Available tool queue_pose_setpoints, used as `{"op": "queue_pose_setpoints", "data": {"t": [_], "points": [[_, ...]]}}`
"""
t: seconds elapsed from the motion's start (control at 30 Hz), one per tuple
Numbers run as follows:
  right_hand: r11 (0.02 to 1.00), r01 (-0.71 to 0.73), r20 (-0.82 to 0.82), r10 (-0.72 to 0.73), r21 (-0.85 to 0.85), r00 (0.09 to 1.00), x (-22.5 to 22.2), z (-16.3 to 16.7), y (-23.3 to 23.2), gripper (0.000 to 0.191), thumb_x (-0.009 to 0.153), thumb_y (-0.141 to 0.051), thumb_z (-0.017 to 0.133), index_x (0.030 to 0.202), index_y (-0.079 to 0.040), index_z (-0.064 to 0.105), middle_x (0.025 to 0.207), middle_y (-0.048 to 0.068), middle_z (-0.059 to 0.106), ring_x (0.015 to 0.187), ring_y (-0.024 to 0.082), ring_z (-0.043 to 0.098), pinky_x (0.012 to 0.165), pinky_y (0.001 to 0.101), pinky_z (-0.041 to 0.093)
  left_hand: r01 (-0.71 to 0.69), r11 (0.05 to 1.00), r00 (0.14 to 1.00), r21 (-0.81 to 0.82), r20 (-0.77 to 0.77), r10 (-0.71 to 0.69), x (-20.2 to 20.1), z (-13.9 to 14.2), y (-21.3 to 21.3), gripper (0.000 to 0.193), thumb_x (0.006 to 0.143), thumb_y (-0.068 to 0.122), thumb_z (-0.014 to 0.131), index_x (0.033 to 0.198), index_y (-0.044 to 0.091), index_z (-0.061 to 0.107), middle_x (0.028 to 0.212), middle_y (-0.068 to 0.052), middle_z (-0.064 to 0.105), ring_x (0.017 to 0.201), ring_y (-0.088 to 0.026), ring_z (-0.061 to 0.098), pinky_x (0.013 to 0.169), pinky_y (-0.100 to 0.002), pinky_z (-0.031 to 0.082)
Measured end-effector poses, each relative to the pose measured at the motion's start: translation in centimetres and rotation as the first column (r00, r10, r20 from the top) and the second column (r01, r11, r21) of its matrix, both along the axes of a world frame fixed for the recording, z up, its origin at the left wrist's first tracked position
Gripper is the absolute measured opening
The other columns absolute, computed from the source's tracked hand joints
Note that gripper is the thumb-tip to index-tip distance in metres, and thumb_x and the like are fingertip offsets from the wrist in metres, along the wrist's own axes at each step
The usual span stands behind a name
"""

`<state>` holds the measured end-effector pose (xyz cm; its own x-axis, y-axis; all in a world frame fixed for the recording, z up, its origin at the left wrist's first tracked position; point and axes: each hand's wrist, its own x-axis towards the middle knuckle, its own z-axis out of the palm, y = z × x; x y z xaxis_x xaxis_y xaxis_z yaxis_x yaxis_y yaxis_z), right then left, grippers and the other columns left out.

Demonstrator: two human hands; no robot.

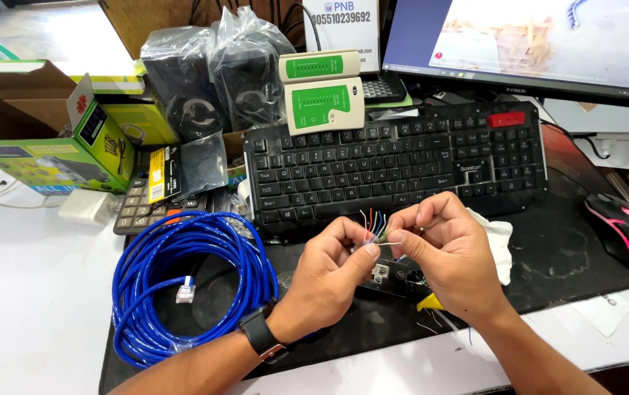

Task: The person works at a desk with a coiled blue ethernet cable. They use a yellow-handled crimping tool to strip the cable jacket, untwist and straighten the colored wires by hand, trim the wires, insert them into an RJ45 connector, and crimp the connector onto the cable. A cable tester sits on the desk nearby.

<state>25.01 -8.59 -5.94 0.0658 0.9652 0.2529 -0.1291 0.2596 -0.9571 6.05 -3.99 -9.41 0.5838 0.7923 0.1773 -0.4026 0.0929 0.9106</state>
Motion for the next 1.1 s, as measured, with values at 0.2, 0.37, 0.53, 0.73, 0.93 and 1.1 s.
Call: {"op": "queue_pose_setpoints", "data": {"t": [0.2, 0.37, 0.53, 0.73, 0.93, 1.1], "points": [[0.999, 0.027, 0.072, -0.030, 0.039, 0.997, -0.3, -0.3, -0.3, 0.028, 0.092, 0.008, 0.067, 0.100, -0.004, 0.043, 0.103, 0.015, 0.067, 0.094, 0.014, 0.064, 0.087, 0.0297, 0.054, 0.038, 0.994, 0.996, -0.098, 0.089, -0.029, 0.2, -0.2, 0.4, 0.012, 0.103, 0.012, 0.060, 0.102, 0.001, 0.054, 0.076, 0.001, 0.053, 0.066, -0.006, 0.044, 0.059, -0.024, 0.038], [0.995, 0.024, 0.068, -0.031, 0.094, 0.997, -1.0, -0.4, -0.6, 0.029, 0.093, 0.009, 0.067, 0.100, -0.004, 0.041, 0.105, 0.014, 0.066, 0.098, 0.013, 0.063, 0.090, 0.0296, 0.053, 0.103, 0.975, 0.982, -0.199, 0.178, -0.067, 0.3, -0.1, 0.7, 0.011, 0.103, 0.011, 0.058, 0.100, 0.002, 0.053, 0.075, 0.001, 0.049, 0.066, -0.007, 0.042, 0.060, -0.025, 0.038], [1.000, 0.011, -0.013, -0.011, -0.023, 1.000, -1.4, 0.1, -0.4, 0.035, 0.091, 0.005, 0.066, 0.122, 0.001, 0.048, 0.107, 0.012, 0.066, 0.095, 0.016, 0.067, 0.085, 0.0333, 0.058, 0.118, 0.959, 0.979, -0.257, 0.194, -0.069, 0.4, 0.1, 0.8, 0.011, 0.102, 0.012, 0.057, 0.098, 0.003, 0.052, 0.077, 0.001, 0.052, 0.066, -0.007, 0.044, 0.060, -0.025, 0.038], [0.985, -0.028, 0.010, 0.030, -0.173, 0.999, -2.7, -1.1, 0.0, 0.036, 0.092, -0.002, 0.071, 0.127, 0.005, 0.072, 0.107, 0.003, 0.058, 0.085, 0.017, 0.066, 0.077, 0.0337, 0.058, 0.137, 0.957, 0.975, -0.256, 0.206, -0.085, 0.3, 0.3, 0.6, 0.012, 0.101, 0.012, 0.061, 0.095, 0.004, 0.053, 0.077, -0.001, 0.055, 0.066, -0.009, 0.047, 0.061, -0.026, 0.041], [0.995, -0.008, -0.025, 0.006, -0.101, 1.000, -1.7, -2.1, 0.3, 0.019, 0.092, -0.005, 0.071, 0.107, 0.006, 0.078, 0.102, 0.005, 0.064, 0.094, 0.012, 0.062, 0.087, 0.0277, 0.052, 0.139, 0.970, 0.984, -0.201, 0.139, -0.112, 0.2, 0.3, 0.5, 0.016, 0.102, 0.015, 0.064, 0.095, 0.005, 0.055, 0.075, 0.002, 0.052, 0.063, -0.005, 0.041, 0.055, -0.022, 0.034], [0.998, -0.035, 0.004, 0.035, -0.045, 0.999, -1.0, -2.0, 0.2, 0.016, 0.095, -0.003, 0.070, 0.104, 0.007, 0.078, 0.098, 0.005, 0.065, 0.091, 0.013, 0.061, 0.083, 0.0281, 0.052, -0.002, 0.999, 0.998, 0.039, -0.064, 0.005, 0.4, 0.3, -0.2, 0.013, 0.101, 0.015, 0.064, 0.098, 0.003, 0.059, 0.086, 0.004, 0.060, 0.070, -0.002, 0.043, 0.057, -0.022, 0.036]]}}
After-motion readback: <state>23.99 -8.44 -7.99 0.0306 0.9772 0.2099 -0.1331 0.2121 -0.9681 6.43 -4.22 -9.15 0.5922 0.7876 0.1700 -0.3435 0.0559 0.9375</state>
